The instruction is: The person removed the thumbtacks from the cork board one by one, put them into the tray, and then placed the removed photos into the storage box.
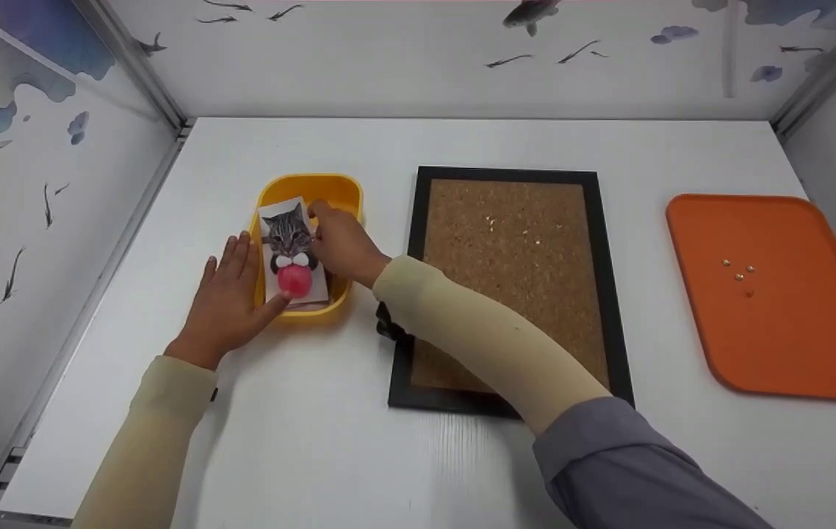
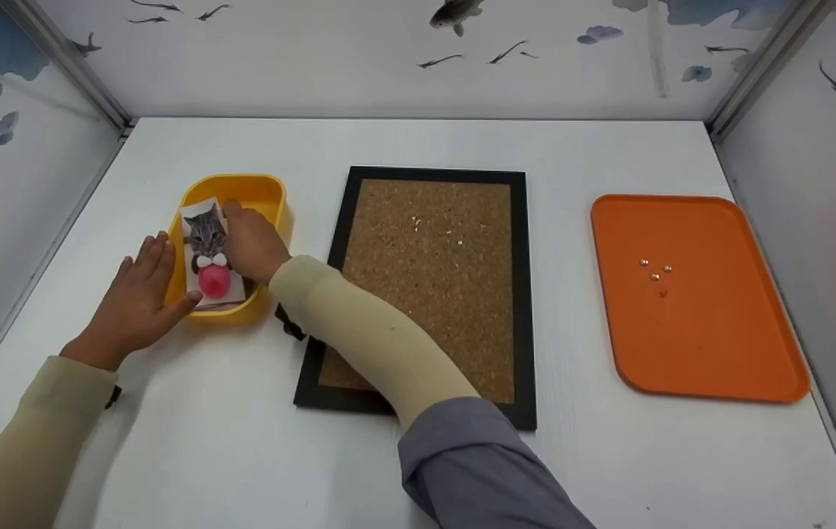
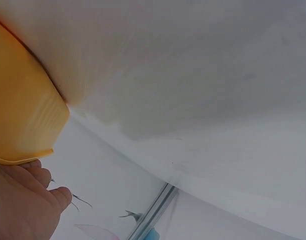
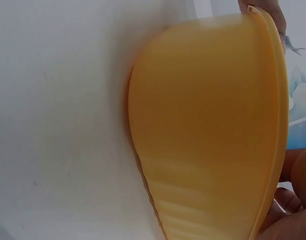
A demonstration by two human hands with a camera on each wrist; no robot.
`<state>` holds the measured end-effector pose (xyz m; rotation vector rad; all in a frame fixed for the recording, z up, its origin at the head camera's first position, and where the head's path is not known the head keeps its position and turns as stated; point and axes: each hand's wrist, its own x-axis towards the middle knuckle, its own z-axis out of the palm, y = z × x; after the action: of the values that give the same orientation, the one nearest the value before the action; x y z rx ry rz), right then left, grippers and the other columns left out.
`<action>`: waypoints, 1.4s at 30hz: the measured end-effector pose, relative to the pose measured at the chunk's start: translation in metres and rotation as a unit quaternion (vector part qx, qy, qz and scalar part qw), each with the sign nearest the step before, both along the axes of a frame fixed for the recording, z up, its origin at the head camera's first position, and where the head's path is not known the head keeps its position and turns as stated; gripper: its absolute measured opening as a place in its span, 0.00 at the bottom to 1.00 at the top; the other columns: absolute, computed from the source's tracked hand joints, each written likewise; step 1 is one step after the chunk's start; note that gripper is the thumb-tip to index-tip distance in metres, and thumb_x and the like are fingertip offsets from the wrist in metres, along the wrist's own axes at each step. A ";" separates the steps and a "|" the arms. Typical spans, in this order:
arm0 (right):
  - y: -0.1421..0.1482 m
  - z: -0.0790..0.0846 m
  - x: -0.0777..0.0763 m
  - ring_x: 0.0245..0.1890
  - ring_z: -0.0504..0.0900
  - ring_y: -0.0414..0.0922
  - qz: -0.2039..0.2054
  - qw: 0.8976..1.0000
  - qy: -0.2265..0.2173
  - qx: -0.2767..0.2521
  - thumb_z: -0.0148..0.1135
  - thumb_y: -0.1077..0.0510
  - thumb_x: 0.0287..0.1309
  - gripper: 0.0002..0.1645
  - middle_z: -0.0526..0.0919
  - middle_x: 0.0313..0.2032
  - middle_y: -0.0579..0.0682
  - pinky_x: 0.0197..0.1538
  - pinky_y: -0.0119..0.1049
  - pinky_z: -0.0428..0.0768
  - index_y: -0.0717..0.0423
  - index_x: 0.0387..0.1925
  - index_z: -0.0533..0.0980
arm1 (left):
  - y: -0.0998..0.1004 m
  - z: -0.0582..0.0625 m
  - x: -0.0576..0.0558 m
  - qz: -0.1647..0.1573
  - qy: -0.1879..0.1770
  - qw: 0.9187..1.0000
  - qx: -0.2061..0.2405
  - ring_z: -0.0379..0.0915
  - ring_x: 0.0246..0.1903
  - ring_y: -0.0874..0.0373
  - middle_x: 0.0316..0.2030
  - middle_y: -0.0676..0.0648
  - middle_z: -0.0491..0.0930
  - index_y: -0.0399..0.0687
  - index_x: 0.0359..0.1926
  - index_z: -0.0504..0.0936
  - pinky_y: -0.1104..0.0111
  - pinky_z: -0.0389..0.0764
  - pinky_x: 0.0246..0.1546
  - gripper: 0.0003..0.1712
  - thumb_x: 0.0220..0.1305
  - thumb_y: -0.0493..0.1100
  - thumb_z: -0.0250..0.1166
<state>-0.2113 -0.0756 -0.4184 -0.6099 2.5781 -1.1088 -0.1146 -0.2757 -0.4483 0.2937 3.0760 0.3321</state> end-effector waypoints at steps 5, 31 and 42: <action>-0.004 0.001 0.004 0.37 0.78 0.40 0.000 1.000 -0.009 0.002 0.59 0.59 0.69 0.24 0.79 0.43 0.45 0.43 0.27 0.79 0.52 0.63 0.67 | 0.000 -0.001 0.000 0.003 -0.003 1.000 -0.004 0.28 0.76 0.42 0.78 0.36 0.37 0.35 0.77 0.40 0.43 0.36 0.72 0.57 0.68 0.71 0.49; 0.008 -0.001 0.008 0.76 0.45 0.55 0.075 0.941 0.171 0.283 0.45 0.23 0.63 0.46 0.55 0.75 0.53 0.73 0.61 0.38 0.46 0.71 0.66 | 0.000 -0.002 -0.001 -0.004 0.013 1.000 -0.011 0.31 0.76 0.39 0.77 0.33 0.40 0.31 0.76 0.44 0.41 0.38 0.71 0.55 0.69 0.68 0.51; 0.032 -0.005 0.009 0.77 0.40 0.57 0.087 0.927 0.212 0.298 0.40 0.22 0.64 0.46 0.50 0.77 0.55 0.73 0.61 0.38 0.45 0.72 0.65 | 0.003 -0.002 -0.003 0.001 -0.001 1.000 -0.018 0.28 0.76 0.41 0.77 0.35 0.38 0.33 0.77 0.43 0.43 0.36 0.71 0.56 0.68 0.70 0.49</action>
<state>-0.2023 -0.0434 -0.4236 -0.9650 2.9219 -0.1028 -0.1178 -0.2723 -0.4508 0.2896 3.0770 0.2762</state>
